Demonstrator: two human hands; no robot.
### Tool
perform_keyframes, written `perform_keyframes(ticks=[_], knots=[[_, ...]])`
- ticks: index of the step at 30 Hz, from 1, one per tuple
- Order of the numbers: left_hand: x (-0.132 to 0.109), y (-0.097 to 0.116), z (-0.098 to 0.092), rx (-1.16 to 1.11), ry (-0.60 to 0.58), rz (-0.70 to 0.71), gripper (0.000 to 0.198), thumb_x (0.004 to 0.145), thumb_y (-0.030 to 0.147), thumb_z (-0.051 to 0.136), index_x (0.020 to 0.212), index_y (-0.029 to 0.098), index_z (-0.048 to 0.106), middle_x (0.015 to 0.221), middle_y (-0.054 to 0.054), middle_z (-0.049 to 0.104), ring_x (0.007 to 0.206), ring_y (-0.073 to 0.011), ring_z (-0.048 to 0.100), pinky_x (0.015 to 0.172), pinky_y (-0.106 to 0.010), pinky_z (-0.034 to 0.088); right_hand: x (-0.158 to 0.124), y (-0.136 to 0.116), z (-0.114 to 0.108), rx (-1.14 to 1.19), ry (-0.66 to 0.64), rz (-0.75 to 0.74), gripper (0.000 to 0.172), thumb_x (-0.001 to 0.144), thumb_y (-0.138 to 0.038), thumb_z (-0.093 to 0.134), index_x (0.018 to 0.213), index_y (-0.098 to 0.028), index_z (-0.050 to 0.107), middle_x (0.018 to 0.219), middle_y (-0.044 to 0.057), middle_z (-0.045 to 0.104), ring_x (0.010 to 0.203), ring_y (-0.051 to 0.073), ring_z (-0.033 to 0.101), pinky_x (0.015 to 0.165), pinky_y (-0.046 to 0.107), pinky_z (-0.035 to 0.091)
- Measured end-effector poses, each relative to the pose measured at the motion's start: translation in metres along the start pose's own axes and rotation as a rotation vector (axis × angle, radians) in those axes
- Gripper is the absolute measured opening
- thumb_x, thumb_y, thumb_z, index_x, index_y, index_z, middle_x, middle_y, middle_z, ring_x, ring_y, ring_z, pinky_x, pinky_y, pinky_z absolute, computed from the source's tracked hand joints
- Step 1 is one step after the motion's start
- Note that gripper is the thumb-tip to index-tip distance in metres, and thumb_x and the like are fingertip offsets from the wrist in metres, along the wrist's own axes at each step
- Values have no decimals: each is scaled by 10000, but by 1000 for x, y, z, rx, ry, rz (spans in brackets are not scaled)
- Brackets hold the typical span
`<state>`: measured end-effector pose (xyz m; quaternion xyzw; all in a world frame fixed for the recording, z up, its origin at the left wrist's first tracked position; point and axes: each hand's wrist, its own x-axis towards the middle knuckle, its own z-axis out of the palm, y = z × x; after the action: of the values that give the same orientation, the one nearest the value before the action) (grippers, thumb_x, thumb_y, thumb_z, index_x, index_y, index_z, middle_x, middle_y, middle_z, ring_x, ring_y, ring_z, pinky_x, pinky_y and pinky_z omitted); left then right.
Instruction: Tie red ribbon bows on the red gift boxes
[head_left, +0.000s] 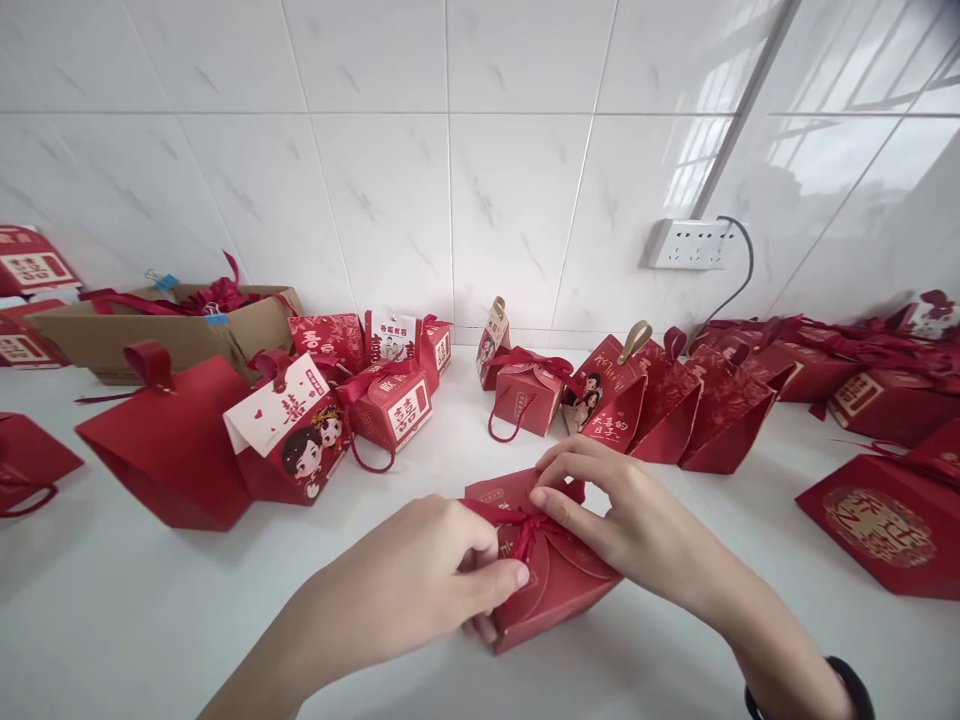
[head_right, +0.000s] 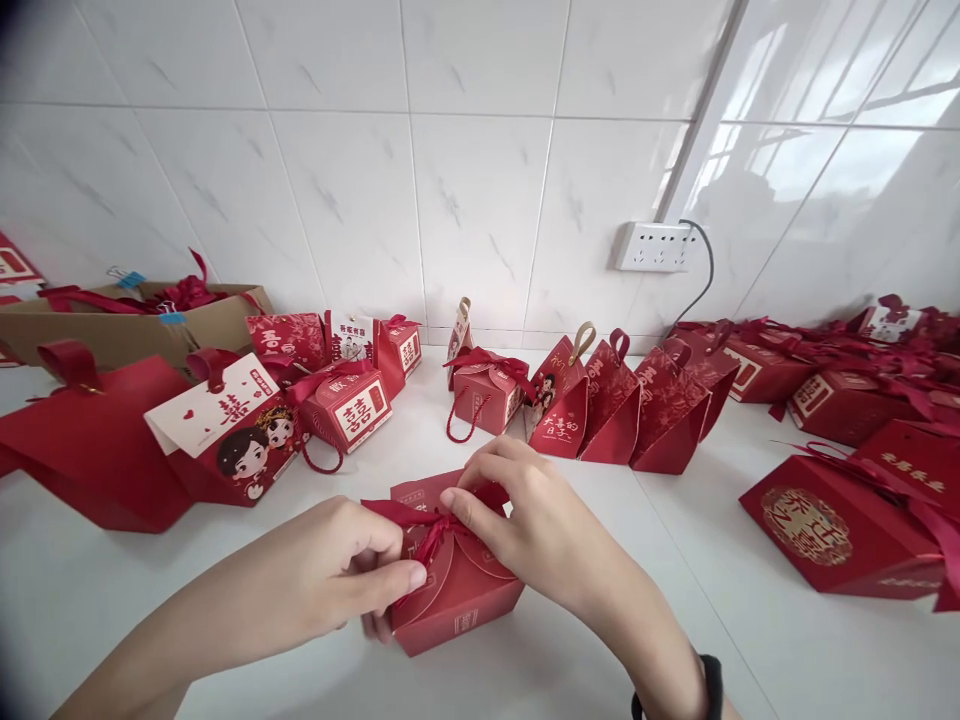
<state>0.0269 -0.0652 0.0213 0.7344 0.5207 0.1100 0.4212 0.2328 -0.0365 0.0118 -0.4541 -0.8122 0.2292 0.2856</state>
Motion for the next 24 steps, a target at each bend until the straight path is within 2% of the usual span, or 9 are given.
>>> perform_keyframes(ticks=[3,5,9,12,18,21,24], knots=[[2,-1,1,27,23,17,346,800,374,498,516,176,493,486,56,517,416,-71,407,377,-235,181,4,-6,-2,-17,11,-19,236,872,-403,522,755,-228,628,960,14,602,849,144,589,721,250,461],[2,-1,1,-2,6,14,347,793,362,504,500,178,471,476,56,519,415,-72,415,373,-243,164,11,-13,-3,-39,-15,-55,236,856,-394,545,722,-220,631,967,19,601,846,149,593,710,248,460],[4,0,1,-62,-23,-3,369,780,368,509,491,181,375,508,42,578,455,-91,512,375,-237,185,25,-28,-5,-132,-217,-66,180,803,-295,592,656,-199,630,826,14,601,673,122,569,595,234,431],[5,-1,0,-116,-75,-6,370,779,371,500,516,185,319,539,31,603,562,-135,627,408,-212,259,32,-32,-5,-158,-279,-33,136,769,-202,568,643,-188,620,762,4,608,607,104,535,536,219,394],[8,-3,-8,-111,-126,36,353,786,364,490,534,184,321,541,25,596,618,-156,660,422,-189,301,29,-27,-7,-38,-210,110,163,807,-239,500,738,-181,636,758,6,649,658,126,568,559,229,410],[10,-7,-17,-117,-219,62,300,769,345,521,541,184,412,530,15,599,562,-139,620,463,-191,383,18,-26,-4,40,-155,146,169,809,-270,513,735,-172,628,772,14,655,685,136,580,593,238,433],[8,-16,-23,-211,-307,114,295,754,340,562,534,178,451,478,16,562,490,-124,573,461,-200,400,-2,-28,4,146,-88,187,276,843,-365,494,705,-162,617,731,19,643,652,134,574,596,242,447]])
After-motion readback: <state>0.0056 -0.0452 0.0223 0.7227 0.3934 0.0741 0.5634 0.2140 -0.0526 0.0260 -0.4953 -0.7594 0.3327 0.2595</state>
